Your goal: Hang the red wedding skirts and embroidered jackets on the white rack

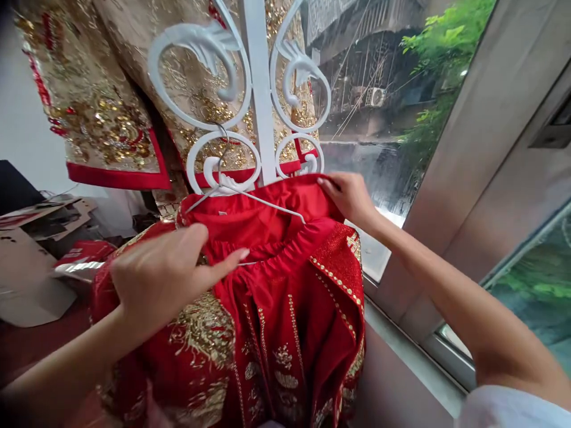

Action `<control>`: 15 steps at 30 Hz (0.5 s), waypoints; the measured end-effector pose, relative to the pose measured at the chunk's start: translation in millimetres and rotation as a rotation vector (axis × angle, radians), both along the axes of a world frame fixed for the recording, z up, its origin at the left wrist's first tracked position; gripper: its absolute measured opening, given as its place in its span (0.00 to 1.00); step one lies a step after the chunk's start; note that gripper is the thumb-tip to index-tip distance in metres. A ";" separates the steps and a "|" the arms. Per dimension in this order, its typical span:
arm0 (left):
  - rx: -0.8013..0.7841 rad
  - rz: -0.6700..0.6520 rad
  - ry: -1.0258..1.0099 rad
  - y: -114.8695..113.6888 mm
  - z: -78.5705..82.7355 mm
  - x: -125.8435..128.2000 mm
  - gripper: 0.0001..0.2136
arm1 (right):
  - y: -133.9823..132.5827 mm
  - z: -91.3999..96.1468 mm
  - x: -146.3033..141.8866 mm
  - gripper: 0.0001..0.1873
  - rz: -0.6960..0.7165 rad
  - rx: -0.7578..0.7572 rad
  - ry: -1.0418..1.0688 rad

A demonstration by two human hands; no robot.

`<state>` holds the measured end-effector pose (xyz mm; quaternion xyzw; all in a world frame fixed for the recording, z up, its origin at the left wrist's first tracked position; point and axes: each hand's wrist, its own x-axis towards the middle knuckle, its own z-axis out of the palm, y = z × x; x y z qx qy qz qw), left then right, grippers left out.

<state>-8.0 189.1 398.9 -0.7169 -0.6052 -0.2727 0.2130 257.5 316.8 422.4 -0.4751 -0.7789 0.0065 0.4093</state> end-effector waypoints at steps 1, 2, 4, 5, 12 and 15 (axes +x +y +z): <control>0.095 -0.058 0.000 1.6 11.4 6.8 0.17 | -2.6 10.2 -3.8 0.21 -0.050 0.128 -0.053; 0.170 -0.130 -0.004 6.1 23.6 15.4 0.15 | -5.4 19.6 -7.5 0.19 -0.077 0.224 -0.112; 0.221 -0.291 -0.010 24.9 47.3 36.6 0.16 | -10.5 34.6 -13.7 0.17 -0.088 0.331 -0.221; 0.188 -0.370 -0.008 38.4 57.5 48.0 0.19 | -12.3 39.6 -15.5 0.16 -0.085 0.351 -0.247; -0.130 -0.659 -0.073 120.3 80.4 91.0 0.05 | -7.7 3.5 10.1 0.22 0.098 0.074 0.111; -0.097 -0.698 -0.115 122.3 76.7 91.3 0.07 | -10.4 -42.9 27.6 0.23 0.288 -0.315 0.179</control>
